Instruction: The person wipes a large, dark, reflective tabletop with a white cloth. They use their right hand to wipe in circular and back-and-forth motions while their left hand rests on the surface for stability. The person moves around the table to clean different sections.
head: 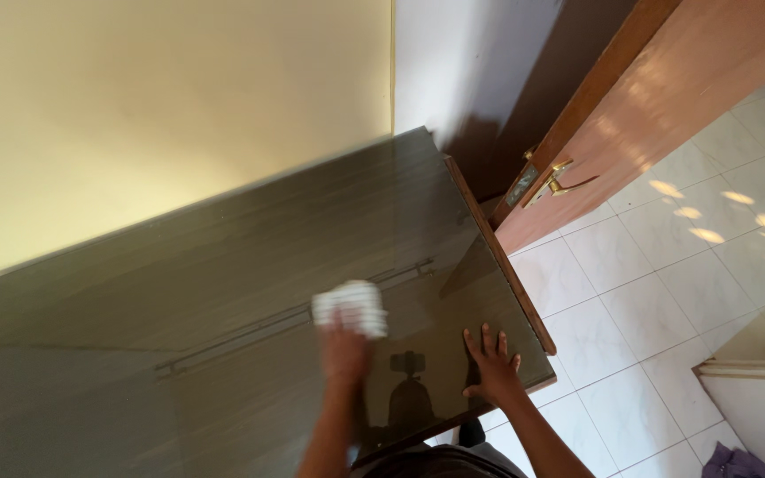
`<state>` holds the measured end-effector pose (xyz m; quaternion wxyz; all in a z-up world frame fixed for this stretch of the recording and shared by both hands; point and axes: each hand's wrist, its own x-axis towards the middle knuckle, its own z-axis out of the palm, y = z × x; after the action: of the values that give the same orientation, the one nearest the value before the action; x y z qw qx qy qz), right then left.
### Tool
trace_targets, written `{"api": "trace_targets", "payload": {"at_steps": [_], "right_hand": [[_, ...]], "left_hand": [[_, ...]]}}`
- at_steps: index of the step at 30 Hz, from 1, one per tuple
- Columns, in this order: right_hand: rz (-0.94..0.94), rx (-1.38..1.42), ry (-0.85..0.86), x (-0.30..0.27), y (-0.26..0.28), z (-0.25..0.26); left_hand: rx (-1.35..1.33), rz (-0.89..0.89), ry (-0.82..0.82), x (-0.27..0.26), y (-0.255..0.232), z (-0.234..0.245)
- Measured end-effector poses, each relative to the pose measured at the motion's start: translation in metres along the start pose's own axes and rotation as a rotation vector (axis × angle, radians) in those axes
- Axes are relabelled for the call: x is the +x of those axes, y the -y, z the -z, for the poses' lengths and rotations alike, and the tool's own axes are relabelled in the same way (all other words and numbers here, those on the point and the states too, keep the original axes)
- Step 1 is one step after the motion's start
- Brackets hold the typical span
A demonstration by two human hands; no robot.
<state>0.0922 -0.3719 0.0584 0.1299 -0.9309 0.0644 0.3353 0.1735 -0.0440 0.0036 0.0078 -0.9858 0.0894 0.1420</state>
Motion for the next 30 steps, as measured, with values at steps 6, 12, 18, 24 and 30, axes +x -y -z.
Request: {"api": "trace_targets", "payload": {"at_steps": [6, 12, 18, 24, 30], "right_hand": [[-0.006, -0.033, 0.042, -0.002, 0.003, 0.004], [-0.004, -0.018, 0.021, -0.003, 0.005, 0.005], [0.005, 0.020, 0.003, -0.008, 0.008, 0.011], [-0.005, 0.017, 0.020, -0.010, 0.009, 0.015], [0.010, 0.022, 0.002, -0.007, 0.006, 0.009]], "left_hand": [[-0.140, 0.538, -0.126, -0.014, 0.131, 0.018], [-0.192, 0.319, -0.228, 0.026, 0.108, 0.006], [-0.156, -0.036, -0.225, 0.082, -0.044, -0.019], [-0.271, -0.415, -0.180, 0.096, -0.166, -0.018], [-0.270, -0.180, -0.256, 0.103, -0.054, -0.020]]}}
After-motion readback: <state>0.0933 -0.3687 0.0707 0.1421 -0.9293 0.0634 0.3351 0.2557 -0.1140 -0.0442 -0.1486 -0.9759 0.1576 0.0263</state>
